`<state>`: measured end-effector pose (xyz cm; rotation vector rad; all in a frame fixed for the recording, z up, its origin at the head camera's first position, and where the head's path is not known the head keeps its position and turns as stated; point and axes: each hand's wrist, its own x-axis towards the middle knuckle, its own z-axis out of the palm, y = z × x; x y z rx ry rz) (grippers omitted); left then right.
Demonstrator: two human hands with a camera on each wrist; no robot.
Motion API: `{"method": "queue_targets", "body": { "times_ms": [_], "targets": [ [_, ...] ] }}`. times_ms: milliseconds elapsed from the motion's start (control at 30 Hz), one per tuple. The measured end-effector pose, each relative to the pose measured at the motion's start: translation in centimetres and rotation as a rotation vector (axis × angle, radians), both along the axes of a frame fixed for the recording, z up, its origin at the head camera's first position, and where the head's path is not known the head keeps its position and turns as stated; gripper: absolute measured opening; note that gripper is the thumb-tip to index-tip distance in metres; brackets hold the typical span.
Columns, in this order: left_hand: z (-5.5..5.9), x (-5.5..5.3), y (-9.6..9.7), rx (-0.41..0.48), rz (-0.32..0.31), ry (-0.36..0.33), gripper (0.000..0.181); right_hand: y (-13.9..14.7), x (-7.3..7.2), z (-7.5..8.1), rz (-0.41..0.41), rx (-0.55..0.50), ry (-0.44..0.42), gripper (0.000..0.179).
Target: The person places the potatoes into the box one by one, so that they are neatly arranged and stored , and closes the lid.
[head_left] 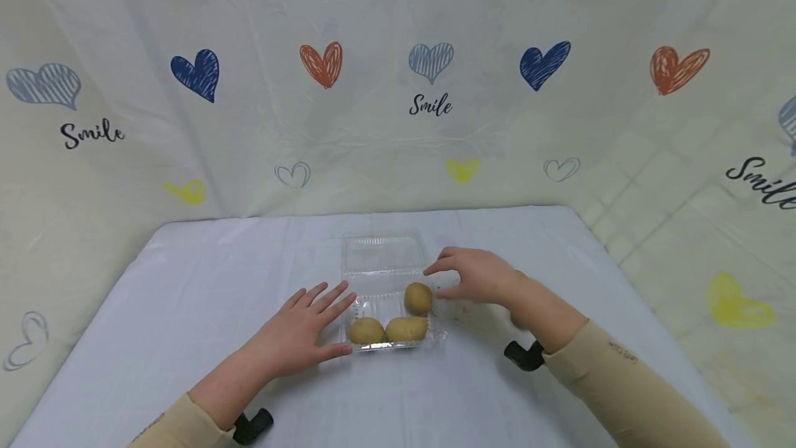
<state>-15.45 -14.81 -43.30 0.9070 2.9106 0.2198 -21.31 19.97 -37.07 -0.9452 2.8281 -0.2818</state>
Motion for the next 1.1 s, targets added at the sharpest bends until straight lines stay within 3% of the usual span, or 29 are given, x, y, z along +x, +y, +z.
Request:
{"method": "queue_targets", "body": {
  "times_ms": [667, 867, 1100],
  "targets": [
    [0.1, -0.1, 0.0, -0.006, -0.003, -0.005, 0.085, 8.4, -0.4, 0.6, -0.231, -0.054, -0.168, 0.044],
    [0.1, -0.1, 0.1, -0.003, -0.004, -0.004, 0.085, 10.8, 0.3, 1.0, -0.286, -0.061, -0.179, 0.048],
    [0.1, -0.1, 0.1, -0.012, -0.009, -0.004, 0.085, 11.7, 0.5, 0.8, -0.313, -0.043, -0.153, 0.054]
  ]
}}
